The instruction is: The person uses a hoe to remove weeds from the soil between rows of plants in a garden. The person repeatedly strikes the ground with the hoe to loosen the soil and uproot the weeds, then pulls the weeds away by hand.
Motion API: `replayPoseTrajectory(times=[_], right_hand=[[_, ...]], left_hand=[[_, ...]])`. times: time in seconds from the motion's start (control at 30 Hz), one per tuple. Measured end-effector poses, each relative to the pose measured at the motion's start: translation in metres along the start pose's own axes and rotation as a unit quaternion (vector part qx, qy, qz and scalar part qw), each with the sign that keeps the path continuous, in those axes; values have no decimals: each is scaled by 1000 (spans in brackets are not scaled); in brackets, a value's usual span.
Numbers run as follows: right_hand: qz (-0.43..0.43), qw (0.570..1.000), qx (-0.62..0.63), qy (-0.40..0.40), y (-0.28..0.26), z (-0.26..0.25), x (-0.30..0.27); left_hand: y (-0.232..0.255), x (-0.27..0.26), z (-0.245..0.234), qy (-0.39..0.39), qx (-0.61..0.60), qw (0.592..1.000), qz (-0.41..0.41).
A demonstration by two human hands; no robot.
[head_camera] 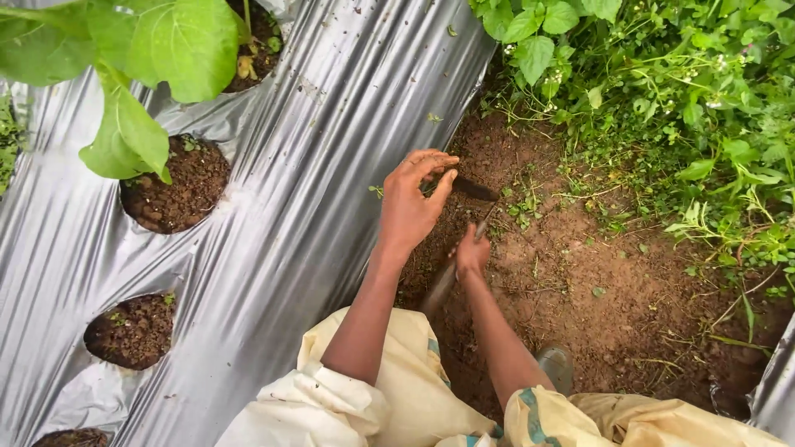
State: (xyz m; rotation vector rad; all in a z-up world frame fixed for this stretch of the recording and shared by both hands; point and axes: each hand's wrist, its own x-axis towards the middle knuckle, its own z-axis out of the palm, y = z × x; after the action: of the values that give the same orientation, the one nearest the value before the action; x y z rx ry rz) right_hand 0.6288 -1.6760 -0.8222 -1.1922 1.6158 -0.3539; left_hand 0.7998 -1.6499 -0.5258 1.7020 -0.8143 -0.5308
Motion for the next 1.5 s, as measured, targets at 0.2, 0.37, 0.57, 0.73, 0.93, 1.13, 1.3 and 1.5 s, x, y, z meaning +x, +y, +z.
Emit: replayPoseTrajectory(times=[0.2,0.37,0.57,0.73,0.93,1.13,1.3,1.5], right_hand=[[32,989,141,-26,-68,-61,-19],[83,984,160,-18,-12,-81,-30],[128,970,205,-18,-4,-71,-28],[141,950,279,16,-28,-79,-13],[150,931,331,35,-40,-97,4],[145,927,346,33,-50,-109,2],[132,944,303,0,-45,-113,-2],[123,962,238,-52,-37,-108,-9]], left_hand=[[-88,-12,43,-113,244,963,20],[-135,-36,96,-372,680,621,120],[-204,-51,88,-403,724,554,79],[-199,-52,57,-361,723,568,158],[-398,-72,64,-205,661,706,152],[-240,-47,67,-243,626,741,21],[-179,-25,78,-191,409,887,-99],[-102,5,86,-81,238,966,-52]])
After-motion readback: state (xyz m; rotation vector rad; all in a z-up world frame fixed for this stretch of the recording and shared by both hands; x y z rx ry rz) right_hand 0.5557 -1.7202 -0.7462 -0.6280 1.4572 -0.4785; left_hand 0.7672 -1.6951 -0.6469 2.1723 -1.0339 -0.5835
